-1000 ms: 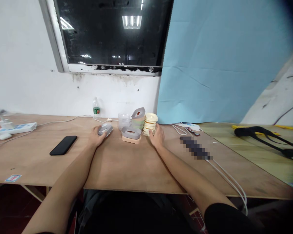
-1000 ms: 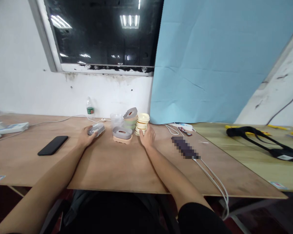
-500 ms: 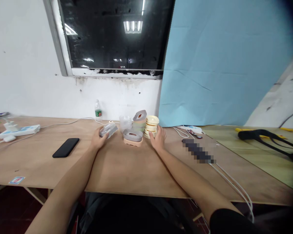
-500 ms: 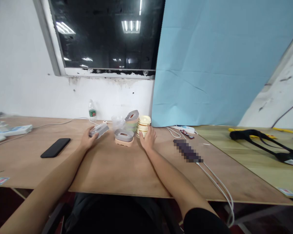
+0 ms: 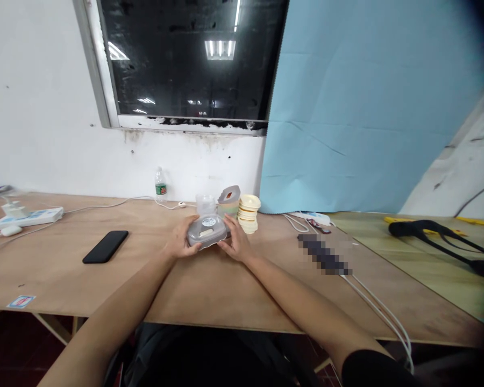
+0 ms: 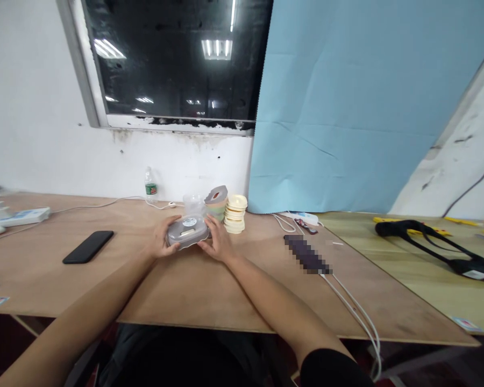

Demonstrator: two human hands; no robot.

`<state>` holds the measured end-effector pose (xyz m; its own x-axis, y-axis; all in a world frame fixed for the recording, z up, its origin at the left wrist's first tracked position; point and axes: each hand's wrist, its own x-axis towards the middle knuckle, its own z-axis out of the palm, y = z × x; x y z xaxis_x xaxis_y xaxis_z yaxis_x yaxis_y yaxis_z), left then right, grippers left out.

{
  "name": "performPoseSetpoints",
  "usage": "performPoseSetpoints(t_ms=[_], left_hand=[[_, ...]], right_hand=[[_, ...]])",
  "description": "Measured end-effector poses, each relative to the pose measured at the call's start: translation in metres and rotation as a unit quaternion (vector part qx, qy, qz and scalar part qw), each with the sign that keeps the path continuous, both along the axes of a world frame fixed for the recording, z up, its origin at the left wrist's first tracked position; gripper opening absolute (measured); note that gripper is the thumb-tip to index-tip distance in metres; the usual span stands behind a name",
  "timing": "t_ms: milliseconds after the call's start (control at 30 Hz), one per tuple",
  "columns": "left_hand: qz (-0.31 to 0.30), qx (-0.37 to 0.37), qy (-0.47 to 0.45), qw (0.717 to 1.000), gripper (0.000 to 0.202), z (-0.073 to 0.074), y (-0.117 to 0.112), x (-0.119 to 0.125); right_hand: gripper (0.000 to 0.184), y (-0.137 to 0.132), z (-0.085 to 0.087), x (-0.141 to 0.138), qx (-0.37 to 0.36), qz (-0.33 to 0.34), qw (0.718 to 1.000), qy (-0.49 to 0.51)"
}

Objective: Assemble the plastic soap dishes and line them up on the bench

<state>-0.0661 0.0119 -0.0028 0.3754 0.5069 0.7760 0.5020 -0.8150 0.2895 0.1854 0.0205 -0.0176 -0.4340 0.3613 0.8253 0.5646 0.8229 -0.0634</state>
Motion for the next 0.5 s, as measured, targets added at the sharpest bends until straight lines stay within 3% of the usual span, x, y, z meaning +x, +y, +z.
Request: performPoseSetpoints(t_ms=[100, 300, 500], left_hand=[[-0.011, 0.008, -0.005, 1.0, 0.082, -0.004, 0.001, 0.001], [-0.036, 0.004, -0.105, 0.994, 0.094, -0.02, 0.007, 0.009], [-0.024, -0.022, -0.17, 0.985, 0.093, -0.03, -0.001, 0.021]], right_hand=[[0.072, 0.001, 0.0, 0.0, -0.003, 0.013, 1.0, -0.01], [0.074, 0.004, -0.002, -0.002, -0.003, 0.017, 1.0, -0.005], [0.075, 0.002, -0.004, -0.002, -0.038, 0.022, 0.999, 0.01]])
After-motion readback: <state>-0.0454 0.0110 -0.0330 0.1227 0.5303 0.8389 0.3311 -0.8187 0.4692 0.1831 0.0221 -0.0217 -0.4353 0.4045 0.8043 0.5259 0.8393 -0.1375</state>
